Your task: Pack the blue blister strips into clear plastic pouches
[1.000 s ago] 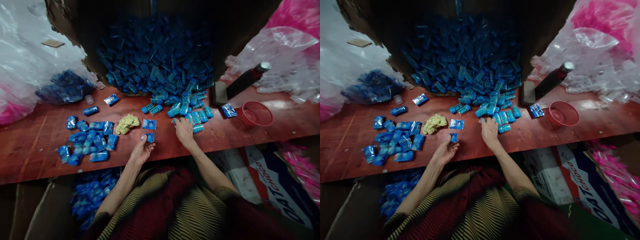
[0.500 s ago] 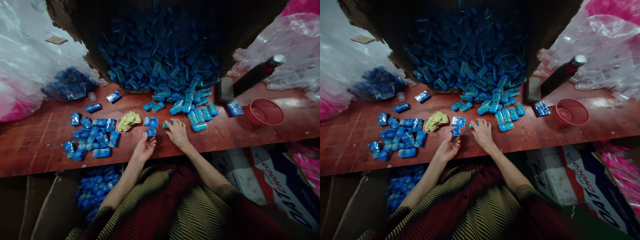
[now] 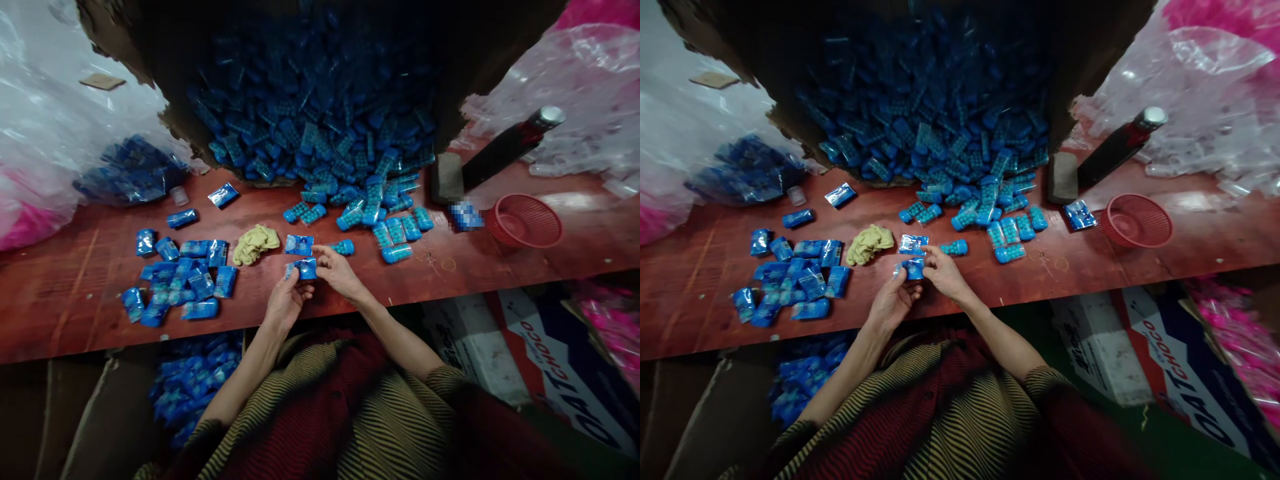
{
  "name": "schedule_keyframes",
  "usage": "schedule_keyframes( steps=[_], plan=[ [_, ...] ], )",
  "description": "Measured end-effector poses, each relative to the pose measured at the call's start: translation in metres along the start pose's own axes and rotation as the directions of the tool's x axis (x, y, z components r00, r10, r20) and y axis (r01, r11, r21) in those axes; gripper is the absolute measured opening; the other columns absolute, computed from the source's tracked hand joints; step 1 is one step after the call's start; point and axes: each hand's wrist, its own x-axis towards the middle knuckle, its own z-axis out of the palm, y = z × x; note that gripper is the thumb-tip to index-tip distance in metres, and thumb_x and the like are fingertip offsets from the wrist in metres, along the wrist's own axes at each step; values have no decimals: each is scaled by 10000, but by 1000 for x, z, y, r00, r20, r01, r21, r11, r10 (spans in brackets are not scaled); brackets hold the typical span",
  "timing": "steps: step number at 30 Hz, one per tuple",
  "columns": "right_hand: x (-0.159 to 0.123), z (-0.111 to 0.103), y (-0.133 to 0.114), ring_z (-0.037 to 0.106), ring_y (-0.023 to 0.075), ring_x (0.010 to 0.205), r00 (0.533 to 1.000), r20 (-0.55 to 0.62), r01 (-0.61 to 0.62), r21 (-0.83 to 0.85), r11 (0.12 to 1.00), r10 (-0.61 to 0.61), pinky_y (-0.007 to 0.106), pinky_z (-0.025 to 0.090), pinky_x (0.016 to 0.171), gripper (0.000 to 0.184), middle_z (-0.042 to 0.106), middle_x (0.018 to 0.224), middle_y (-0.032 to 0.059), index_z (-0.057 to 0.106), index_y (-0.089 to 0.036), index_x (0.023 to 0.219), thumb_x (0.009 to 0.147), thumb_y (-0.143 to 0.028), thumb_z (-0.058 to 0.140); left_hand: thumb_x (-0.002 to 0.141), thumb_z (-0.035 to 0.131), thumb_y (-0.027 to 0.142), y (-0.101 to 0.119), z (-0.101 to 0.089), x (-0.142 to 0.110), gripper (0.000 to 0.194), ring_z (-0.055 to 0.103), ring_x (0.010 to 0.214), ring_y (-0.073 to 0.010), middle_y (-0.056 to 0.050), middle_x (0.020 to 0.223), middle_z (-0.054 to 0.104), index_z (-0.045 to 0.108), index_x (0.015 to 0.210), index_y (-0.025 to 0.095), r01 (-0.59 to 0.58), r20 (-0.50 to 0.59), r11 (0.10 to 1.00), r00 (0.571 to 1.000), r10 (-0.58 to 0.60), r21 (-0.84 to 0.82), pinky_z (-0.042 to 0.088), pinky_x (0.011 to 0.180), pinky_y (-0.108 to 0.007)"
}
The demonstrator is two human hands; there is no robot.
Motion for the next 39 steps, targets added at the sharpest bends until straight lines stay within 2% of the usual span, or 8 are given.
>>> schedule_keyframes(
  steps=[3, 6, 11, 16, 20, 24, 32, 39],
  plan=[
    [-5, 3, 1, 440, 87, 561, 989, -85, 103, -166, 981, -119, 220, 389, 595, 511, 462, 620, -76, 515, -171, 1182, 677, -101, 479, 623, 759, 309, -1, -3, 1, 300, 583, 476, -111, -28, 653, 659, 627, 800, 107, -113, -30, 990, 993, 116, 84, 442, 440, -207],
    [-10, 9, -2, 451, 91, 592, 970, -157, 140, -260, 955, -184, 226, 407, 615, 501, 493, 671, -51, 533, -189, 1205, 713, -122, 470, 635, 738, 285, 1, -5, 3, 270, 589, 479, -115, -28, 645, 659, 629, 803, 104, -100, -39, 993, 994, 102, 59, 450, 442, -209],
    [-9, 14, -2, 482, 76, 552, 991, -74, -105, 131, 986, 115, 199, 470, 506, 536, 491, 685, -64, 545, -217, 1153, 627, -129, 492, 690, 650, 231, 7, -4, 6, 153, 558, 428, -111, -19, 566, 628, 620, 794, 124, 103, -48, 995, 994, -102, 7, 440, 406, -209],
    [-10, 9, 1, 548, 73, 577, 961, -3, -259, 331, 908, 275, 190, 507, 458, 480, 545, 771, -45, 572, -207, 1038, 561, -151, 582, 582, 727, 241, 6, -4, 6, 217, 546, 425, -102, -5, 551, 625, 603, 716, 123, -140, -48, 976, 988, 150, 169, 435, 412, -201],
    [-12, 7, 4, 541, 76, 575, 959, -35, -257, 309, 916, 281, 193, 511, 448, 301, 532, 704, -52, 581, -180, 861, 564, -203, 630, 514, 776, 294, 8, -3, 5, 312, 535, 412, -87, 16, 545, 614, 606, 705, 115, -271, -65, 932, 954, 294, 240, 420, 402, -189],
    [-12, 7, 2, 534, 68, 614, 973, -107, -176, 237, 955, 206, 165, 494, 481, 224, 555, 728, -53, 554, -178, 780, 586, -222, 656, 503, 790, 368, 13, -4, 4, 409, 568, 436, -111, 2, 561, 630, 609, 768, 113, -197, -38, 965, 978, 206, 176, 444, 420, -205],
    [-10, 2, -6, 541, 67, 558, 972, 37, -233, 303, 924, 233, 175, 488, 462, 154, 559, 654, -62, 548, -170, 714, 612, -238, 641, 510, 802, 349, 15, -9, 6, 382, 568, 442, -122, -12, 540, 627, 603, 743, 121, -109, 61, 980, 993, 100, 166, 436, 418, -210],
    [-18, 14, 6, 551, 67, 471, 958, -48, -242, 402, 883, 284, 195, 508, 460, 197, 565, 550, -76, 490, -178, 666, 608, -274, 651, 571, 778, 301, 8, -6, 10, 292, 518, 437, -82, 30, 486, 559, 540, 606, 135, -149, -45, 988, 988, 151, 45, 430, 443, -192]
  ],
)
